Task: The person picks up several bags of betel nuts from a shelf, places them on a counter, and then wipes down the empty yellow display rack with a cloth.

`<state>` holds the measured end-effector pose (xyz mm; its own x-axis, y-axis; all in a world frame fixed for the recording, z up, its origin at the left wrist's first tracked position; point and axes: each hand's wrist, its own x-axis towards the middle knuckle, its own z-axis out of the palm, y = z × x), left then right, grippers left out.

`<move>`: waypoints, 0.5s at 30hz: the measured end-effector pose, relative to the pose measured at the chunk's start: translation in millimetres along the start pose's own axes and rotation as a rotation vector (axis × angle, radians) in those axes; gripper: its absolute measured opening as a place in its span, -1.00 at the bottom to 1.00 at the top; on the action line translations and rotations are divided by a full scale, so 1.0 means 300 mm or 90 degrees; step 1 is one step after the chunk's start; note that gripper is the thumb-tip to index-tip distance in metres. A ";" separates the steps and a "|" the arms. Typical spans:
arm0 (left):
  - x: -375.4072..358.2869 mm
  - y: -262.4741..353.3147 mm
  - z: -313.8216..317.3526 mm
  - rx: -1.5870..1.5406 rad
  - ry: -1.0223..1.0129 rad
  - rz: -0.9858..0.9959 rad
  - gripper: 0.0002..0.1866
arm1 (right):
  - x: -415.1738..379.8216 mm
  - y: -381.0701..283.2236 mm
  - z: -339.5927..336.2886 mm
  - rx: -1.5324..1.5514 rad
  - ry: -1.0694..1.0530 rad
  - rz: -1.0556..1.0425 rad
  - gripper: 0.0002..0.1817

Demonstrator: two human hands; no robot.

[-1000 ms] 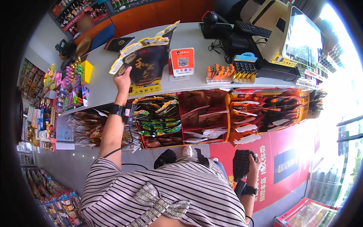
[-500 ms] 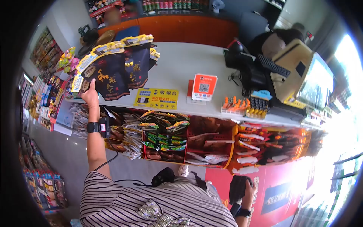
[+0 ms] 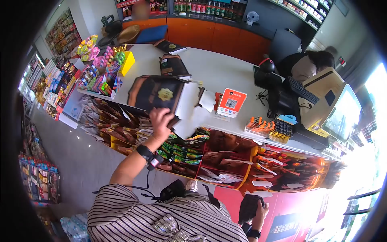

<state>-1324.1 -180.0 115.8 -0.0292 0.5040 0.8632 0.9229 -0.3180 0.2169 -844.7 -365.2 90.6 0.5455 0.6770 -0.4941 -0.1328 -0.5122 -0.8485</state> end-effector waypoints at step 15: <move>-0.118 0.129 0.215 0.243 -0.369 0.009 -0.51 | 0.018 0.072 0.014 0.004 -0.004 0.027 -0.61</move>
<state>-1262.6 -158.2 64.3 0.0953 0.8834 0.4588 0.9953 -0.0766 -0.0591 -848.1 -370.4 69.0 0.5338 0.6580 -0.5311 -0.1607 -0.5377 -0.8277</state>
